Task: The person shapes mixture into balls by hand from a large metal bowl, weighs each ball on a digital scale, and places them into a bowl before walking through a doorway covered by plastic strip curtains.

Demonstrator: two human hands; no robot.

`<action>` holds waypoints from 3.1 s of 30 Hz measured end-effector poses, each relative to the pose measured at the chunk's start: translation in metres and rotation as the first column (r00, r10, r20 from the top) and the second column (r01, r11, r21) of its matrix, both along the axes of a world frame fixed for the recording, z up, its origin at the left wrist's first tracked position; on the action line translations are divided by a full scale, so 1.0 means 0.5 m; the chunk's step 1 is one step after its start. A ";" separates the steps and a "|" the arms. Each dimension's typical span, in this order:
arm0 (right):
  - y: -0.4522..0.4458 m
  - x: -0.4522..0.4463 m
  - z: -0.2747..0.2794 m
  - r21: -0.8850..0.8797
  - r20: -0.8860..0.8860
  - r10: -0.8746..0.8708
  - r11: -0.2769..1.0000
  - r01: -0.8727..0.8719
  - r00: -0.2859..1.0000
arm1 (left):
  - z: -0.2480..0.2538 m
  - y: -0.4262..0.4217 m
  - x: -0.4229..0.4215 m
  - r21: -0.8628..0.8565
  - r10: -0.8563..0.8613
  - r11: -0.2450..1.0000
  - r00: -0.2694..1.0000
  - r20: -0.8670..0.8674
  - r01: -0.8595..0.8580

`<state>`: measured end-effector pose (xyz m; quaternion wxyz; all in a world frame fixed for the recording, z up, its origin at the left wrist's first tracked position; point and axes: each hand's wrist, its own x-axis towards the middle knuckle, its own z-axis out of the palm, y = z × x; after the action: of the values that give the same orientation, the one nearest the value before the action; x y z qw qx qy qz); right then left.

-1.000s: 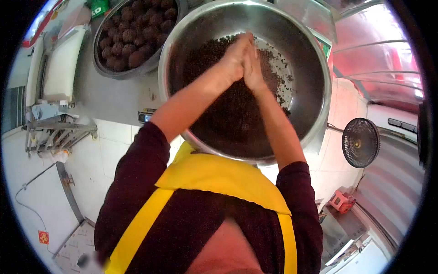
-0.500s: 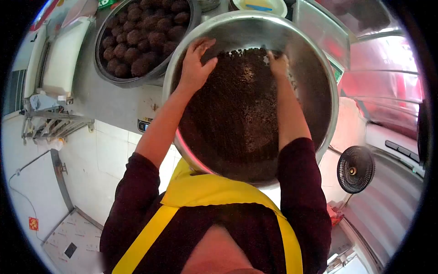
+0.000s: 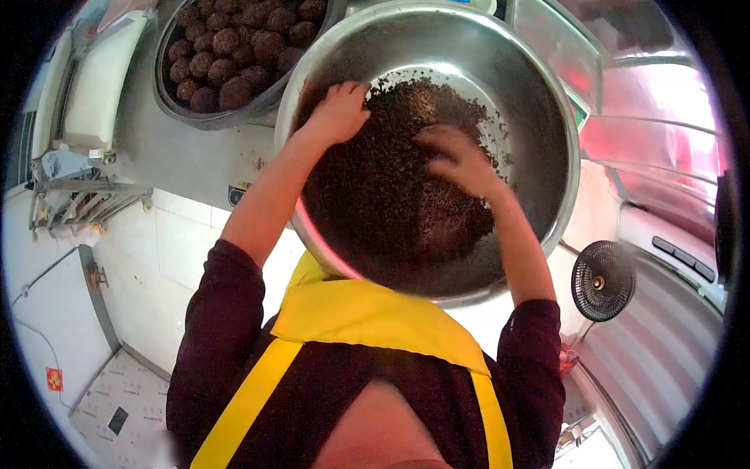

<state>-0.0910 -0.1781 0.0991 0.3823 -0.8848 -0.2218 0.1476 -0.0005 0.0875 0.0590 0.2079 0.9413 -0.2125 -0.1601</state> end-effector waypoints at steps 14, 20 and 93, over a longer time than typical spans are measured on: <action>-0.095 -0.253 -0.072 -0.618 -0.444 -0.351 0.786 0.002 0.825 | 0.076 -0.004 -0.162 0.405 -0.245 0.843 0.924 -0.295 0.353; 0.040 -0.201 -0.023 -0.286 -0.265 -0.372 0.911 0.296 0.890 | 0.070 -0.085 -0.219 0.014 -0.300 0.950 0.926 -0.227 0.312; 0.132 -0.065 0.048 0.342 0.230 -0.576 0.802 0.489 0.784 | 0.144 -0.161 -0.185 -0.438 -0.279 0.124 0.392 -0.876 -0.890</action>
<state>-0.1234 -0.1120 0.1230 0.4810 -0.8638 -0.0375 -0.1451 -0.0929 0.0068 0.1308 0.8348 0.3932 0.1322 -0.3618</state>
